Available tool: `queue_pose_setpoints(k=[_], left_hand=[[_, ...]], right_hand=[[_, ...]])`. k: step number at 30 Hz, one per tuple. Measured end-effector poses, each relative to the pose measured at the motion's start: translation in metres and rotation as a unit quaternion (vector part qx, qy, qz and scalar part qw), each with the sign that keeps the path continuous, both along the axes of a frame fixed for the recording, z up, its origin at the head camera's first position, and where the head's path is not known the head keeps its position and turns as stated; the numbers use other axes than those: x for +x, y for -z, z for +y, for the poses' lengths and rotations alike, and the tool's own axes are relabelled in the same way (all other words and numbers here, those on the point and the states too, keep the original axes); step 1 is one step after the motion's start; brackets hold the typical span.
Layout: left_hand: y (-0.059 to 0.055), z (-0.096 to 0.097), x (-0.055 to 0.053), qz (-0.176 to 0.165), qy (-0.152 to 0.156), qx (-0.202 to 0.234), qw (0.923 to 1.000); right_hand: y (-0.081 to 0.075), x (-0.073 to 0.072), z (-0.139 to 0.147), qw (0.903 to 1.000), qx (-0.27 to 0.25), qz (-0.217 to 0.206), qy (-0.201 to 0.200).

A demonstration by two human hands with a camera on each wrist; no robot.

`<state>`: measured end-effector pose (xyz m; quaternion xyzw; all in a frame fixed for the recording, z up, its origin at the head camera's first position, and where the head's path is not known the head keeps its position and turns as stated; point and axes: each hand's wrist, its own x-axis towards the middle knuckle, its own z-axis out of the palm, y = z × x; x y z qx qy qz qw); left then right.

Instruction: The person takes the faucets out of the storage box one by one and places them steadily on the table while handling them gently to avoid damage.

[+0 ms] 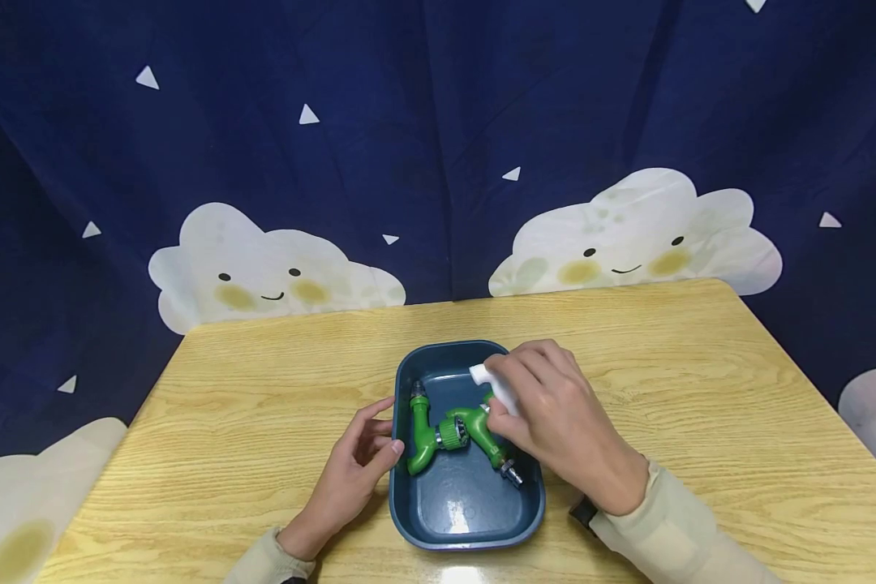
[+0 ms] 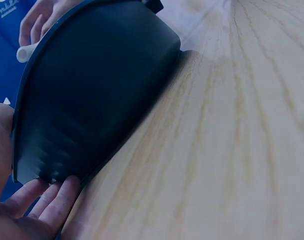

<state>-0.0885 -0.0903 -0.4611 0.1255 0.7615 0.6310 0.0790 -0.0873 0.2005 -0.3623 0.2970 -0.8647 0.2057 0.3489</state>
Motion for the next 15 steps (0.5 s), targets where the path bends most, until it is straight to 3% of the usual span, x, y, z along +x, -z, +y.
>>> queue_pose_setpoints(k=[7,15], left_hand=[[-0.0015,0.0003,0.0006,-0.009,-0.006,0.001,0.9999],[-0.0010,0.0011,0.0008,-0.010,-0.006,0.003,0.9999]], right_hand=[[0.0009,-0.0044,0.0018,0.9997,-0.014,0.016,-0.007],[-0.0009,-0.0055,0.0067,0.9998,0.007,0.014,0.014]])
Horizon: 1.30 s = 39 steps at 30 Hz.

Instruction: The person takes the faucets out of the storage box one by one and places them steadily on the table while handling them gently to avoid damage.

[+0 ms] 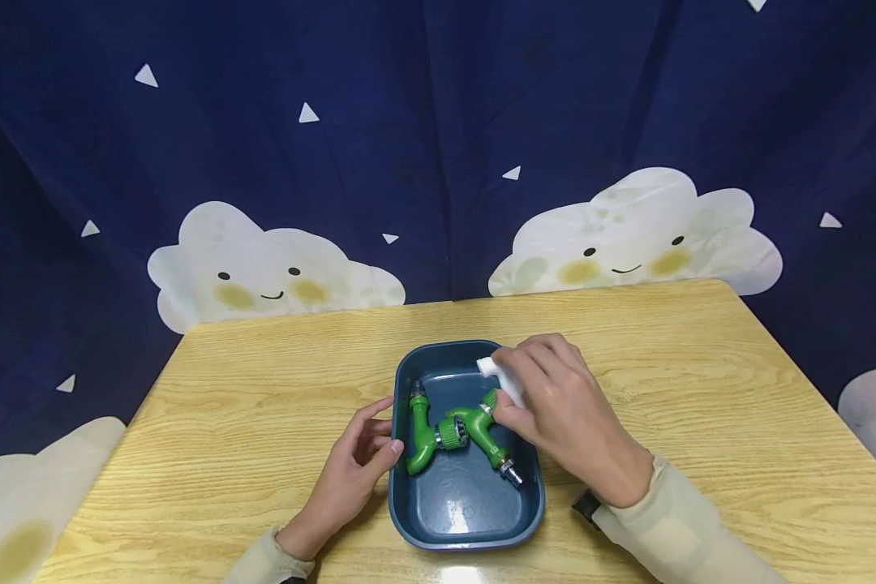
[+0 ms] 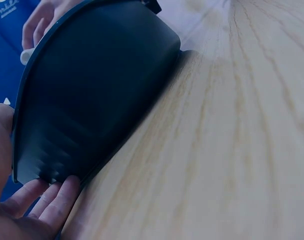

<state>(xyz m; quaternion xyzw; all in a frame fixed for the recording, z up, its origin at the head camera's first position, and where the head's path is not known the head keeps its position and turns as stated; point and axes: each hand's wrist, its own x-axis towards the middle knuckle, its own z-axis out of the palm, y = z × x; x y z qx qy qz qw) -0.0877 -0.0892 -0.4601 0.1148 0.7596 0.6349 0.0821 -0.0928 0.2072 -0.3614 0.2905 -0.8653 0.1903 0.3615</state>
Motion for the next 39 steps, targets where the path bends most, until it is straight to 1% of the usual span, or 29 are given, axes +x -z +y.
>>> queue_pose_setpoints(k=[17,23,30,39], left_hand=[[-0.003,0.000,0.000,-0.003,0.000,-0.001,1.0000],[-0.002,0.000,0.001,-0.004,0.000,-0.001,1.0000],[-0.002,0.000,0.001,-0.004,-0.002,-0.002,1.0000],[-0.001,0.000,0.001,-0.006,-0.002,-0.002,1.0000]], right_hand=[[-0.001,-0.006,0.008,1.0000,-0.002,0.005,0.007],[0.000,-0.007,0.010,0.9998,-0.007,-0.005,0.016],[0.001,-0.008,0.012,0.9990,-0.015,-0.030,0.030],[0.003,-0.010,0.015,0.9991,-0.014,-0.026,0.030]])
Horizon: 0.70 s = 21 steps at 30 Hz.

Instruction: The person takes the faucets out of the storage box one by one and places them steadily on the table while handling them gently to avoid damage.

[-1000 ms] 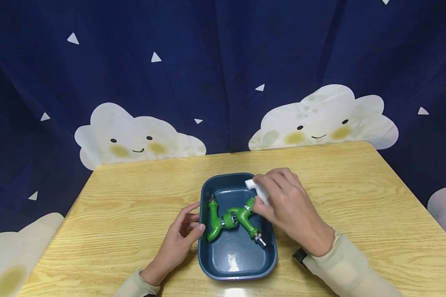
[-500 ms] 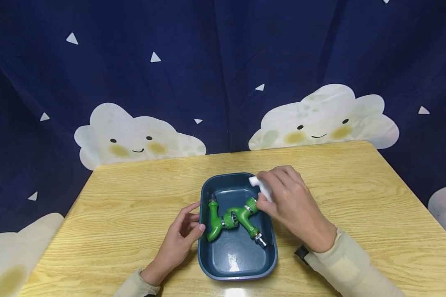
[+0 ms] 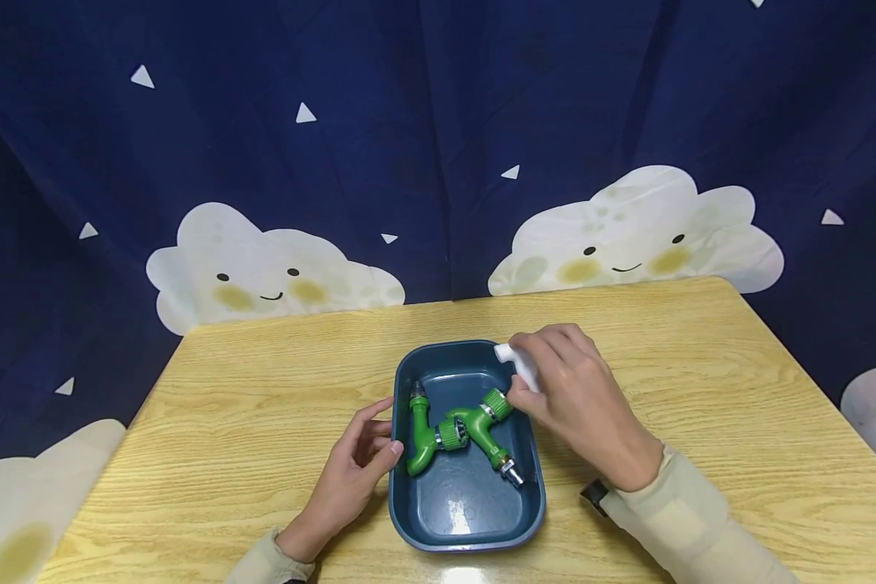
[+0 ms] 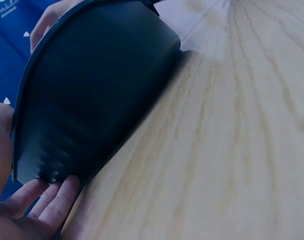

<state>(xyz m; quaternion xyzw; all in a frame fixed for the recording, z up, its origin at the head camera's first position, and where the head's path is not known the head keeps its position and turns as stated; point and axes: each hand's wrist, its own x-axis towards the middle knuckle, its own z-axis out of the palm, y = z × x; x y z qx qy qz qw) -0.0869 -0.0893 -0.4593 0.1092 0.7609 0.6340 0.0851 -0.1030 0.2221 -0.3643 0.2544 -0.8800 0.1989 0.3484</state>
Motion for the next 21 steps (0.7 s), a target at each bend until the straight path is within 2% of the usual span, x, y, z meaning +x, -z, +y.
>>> queue_pose_setpoints(k=[9,21], left_hand=[[-0.0008,-0.0003,0.0002,0.001,0.002,0.000,1.0000],[0.0014,-0.0009,-0.0012,0.000,0.007,0.006,1.0000]], right_hand=[[0.0014,-0.0029,0.0031,1.0000,0.001,-0.003,0.001],[0.0057,-0.0084,0.0071,0.9995,0.004,-0.023,0.022]])
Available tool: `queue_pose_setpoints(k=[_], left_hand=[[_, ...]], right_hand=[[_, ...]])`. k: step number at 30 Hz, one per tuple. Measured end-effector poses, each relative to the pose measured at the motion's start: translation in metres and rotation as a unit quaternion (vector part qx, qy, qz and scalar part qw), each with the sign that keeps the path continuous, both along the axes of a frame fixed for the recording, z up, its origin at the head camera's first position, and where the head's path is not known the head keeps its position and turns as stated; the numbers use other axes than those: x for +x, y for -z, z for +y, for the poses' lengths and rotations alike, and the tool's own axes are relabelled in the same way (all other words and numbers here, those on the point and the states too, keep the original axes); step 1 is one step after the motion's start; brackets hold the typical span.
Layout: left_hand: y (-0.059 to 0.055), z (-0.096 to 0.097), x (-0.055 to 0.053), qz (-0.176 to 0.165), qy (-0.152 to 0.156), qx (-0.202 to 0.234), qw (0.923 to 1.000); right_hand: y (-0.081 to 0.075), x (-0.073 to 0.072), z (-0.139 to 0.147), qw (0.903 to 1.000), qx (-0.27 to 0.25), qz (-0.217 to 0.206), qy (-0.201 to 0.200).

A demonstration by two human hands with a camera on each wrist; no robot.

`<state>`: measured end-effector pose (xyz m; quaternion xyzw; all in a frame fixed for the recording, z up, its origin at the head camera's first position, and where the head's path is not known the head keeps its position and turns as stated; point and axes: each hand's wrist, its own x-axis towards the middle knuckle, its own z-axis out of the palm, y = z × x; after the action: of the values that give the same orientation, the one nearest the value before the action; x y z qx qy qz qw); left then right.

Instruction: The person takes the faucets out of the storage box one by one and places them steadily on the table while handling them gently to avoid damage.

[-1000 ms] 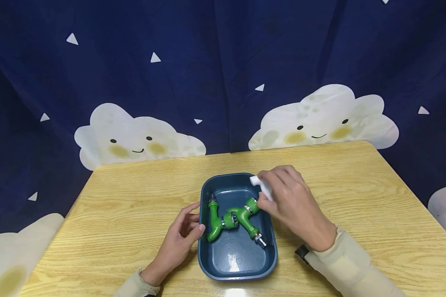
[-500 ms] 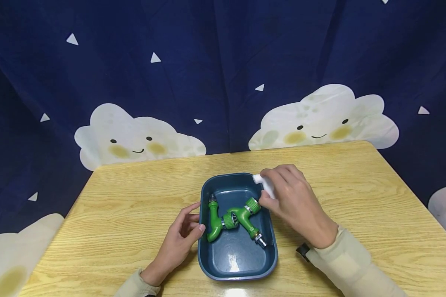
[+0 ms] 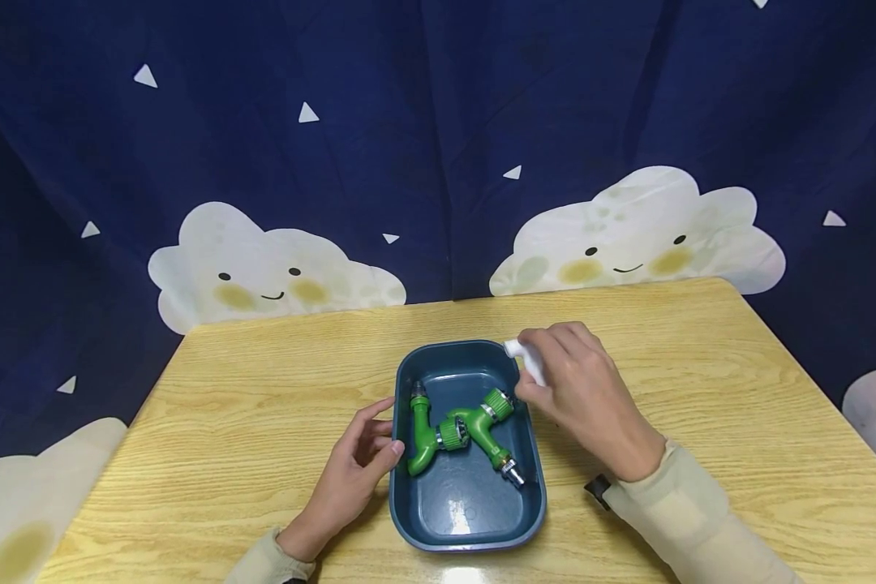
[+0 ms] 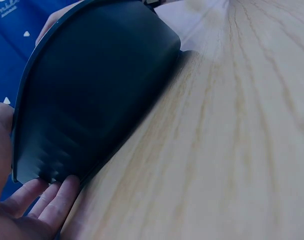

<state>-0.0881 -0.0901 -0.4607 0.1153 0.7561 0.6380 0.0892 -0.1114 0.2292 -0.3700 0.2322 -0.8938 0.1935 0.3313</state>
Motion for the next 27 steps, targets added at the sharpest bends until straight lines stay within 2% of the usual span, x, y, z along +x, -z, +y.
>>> queue_pose_setpoints(k=[27], left_hand=[[-0.001,0.000,0.000,-0.003,0.005,0.009,0.9999]], right_hand=[[0.008,-0.009,0.011,0.9993,0.003,-0.029,0.023]])
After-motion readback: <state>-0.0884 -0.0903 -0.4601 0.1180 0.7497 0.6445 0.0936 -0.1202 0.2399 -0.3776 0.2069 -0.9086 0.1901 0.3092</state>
